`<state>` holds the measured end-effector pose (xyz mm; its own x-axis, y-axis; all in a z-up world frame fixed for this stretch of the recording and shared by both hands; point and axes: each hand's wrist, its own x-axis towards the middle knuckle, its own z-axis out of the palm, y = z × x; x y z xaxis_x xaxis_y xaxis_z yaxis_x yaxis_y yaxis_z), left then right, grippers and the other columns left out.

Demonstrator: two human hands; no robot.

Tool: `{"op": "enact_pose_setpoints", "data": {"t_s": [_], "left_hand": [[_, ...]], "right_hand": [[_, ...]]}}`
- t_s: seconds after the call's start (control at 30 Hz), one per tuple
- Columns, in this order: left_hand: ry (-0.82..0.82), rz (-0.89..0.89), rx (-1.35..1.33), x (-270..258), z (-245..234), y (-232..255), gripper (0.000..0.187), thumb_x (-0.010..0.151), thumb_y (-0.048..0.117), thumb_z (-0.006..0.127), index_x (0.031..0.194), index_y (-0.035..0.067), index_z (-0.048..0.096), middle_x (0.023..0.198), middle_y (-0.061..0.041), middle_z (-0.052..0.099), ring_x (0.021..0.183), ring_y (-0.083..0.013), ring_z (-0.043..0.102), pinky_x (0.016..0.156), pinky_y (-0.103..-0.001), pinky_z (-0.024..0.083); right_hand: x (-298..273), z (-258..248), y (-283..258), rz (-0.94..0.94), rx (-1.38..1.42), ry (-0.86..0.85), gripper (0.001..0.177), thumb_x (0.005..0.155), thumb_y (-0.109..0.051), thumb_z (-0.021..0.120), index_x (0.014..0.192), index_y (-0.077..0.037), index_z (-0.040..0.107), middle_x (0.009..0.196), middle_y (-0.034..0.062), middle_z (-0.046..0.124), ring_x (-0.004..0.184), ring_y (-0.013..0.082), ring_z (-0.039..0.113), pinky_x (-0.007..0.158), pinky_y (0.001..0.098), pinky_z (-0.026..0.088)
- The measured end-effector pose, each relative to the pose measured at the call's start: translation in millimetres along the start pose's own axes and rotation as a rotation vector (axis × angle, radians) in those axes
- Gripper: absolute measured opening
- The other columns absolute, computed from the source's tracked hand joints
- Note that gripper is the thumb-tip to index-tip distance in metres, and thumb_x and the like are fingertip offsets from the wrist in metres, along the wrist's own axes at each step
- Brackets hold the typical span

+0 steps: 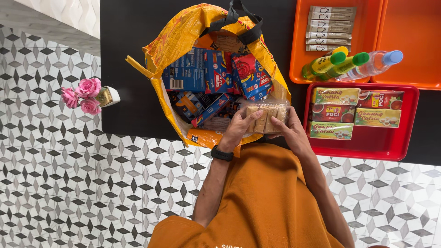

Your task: The person removes tea boxes, insecticide packages, and biscuit packs from a yellow shopping bag and places them into red and orange plastic trays on a table.

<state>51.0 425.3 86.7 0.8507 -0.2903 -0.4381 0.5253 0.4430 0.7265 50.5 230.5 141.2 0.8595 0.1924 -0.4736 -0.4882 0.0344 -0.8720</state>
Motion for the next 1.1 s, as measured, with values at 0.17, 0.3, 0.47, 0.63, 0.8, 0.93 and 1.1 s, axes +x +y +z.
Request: {"op": "enact_pose_setpoints", "data": {"t_s": [0.17, 0.3, 0.47, 0.63, 0.8, 0.93, 1.1], "left_hand": [[0.036, 0.034, 0.021, -8.8, 10.6, -9.7, 0.059, 0.093, 0.042, 0.075, 0.131, -0.001, 0.061, 0.117, -0.011, 0.069, 0.104, -0.0146, 0.069, 0.09, -0.029, 0.06], [0.094, 0.049, 0.198, -13.0, 17.1, -17.7, 0.061, 0.096, 0.054, 0.064, 0.127, 0.001, 0.063, 0.112, -0.009, 0.071, 0.102, -0.0142, 0.07, 0.088, -0.029, 0.06], [0.163, 0.097, 0.501, -11.3, 19.4, -31.3, 0.072, 0.098, 0.069, 0.046, 0.116, 0.003, 0.069, 0.093, -0.007, 0.069, 0.089, -0.0141, 0.065, 0.081, -0.029, 0.054], [0.18, 0.129, 0.629, -11.7, 12.5, -54.7, 0.076, 0.109, 0.07, 0.031, 0.086, 0.001, 0.055, 0.074, -0.006, 0.049, 0.072, -0.0163, 0.05, 0.065, -0.035, 0.047], [0.226, 0.169, 0.593, -22.3, 29.8, -45.8, 0.079, 0.104, 0.069, 0.027, 0.081, 0.002, 0.061, 0.071, -0.005, 0.061, 0.07, -0.0151, 0.06, 0.065, -0.033, 0.052], [0.213, 0.116, 0.58, -26.4, 52.8, -41.4, 0.082, 0.103, 0.069, 0.03, 0.094, -0.001, 0.071, 0.075, -0.008, 0.068, 0.071, -0.0159, 0.063, 0.067, -0.031, 0.052], [0.181, 0.092, 0.472, -16.5, 81.4, -63.4, 0.077, 0.104, 0.068, 0.035, 0.103, 0.001, 0.073, 0.083, -0.007, 0.07, 0.077, -0.0147, 0.064, 0.07, -0.029, 0.054]], "right_hand": [[-9.6, -1.4, 5.6, -0.049, 0.005, 0.023, 0.042, 0.1, -0.032, 0.063, 0.129, -0.005, 0.049, 0.116, 0.0077, 0.064, 0.097, 0.0137, 0.068, 0.069, 0.0312, 0.064], [-16.8, -9.6, 21.0, -0.024, -0.036, 0.07, 0.039, 0.101, -0.039, 0.056, 0.124, -0.007, 0.05, 0.106, 0.0061, 0.064, 0.092, 0.0139, 0.067, 0.071, 0.0314, 0.063], [-21.6, -25.5, 51.3, -0.076, -0.175, 0.129, 0.047, 0.112, -0.049, 0.045, 0.122, -0.005, 0.054, 0.108, 0.0061, 0.059, 0.101, 0.0118, 0.055, 0.091, 0.0291, 0.05], [-25.0, -36.7, 53.0, -0.068, -0.036, 0.136, 0.053, 0.108, -0.051, 0.039, 0.13, -0.007, 0.057, 0.123, 0.0022, 0.064, 0.115, 0.0079, 0.056, 0.103, 0.0259, 0.044], [-34.5, -38.5, 39.3, -0.065, -0.129, 0.044, 0.05, 0.091, -0.033, 0.073, 0.126, -0.002, 0.054, 0.111, 0.0069, 0.068, 0.102, 0.0124, 0.065, 0.089, 0.0298, 0.054], [-46.4, -48.5, 31.6, 0.012, -0.046, 0.083, 0.047, 0.092, -0.029, 0.073, 0.126, -0.004, 0.054, 0.108, 0.0058, 0.068, 0.095, 0.012, 0.066, 0.079, 0.0298, 0.057], [-60.4, -81.6, 23.8, 0.039, -0.05, 0.107, 0.046, 0.092, -0.03, 0.072, 0.127, -0.005, 0.054, 0.11, 0.0074, 0.069, 0.098, 0.0123, 0.068, 0.082, 0.0282, 0.059]]}}
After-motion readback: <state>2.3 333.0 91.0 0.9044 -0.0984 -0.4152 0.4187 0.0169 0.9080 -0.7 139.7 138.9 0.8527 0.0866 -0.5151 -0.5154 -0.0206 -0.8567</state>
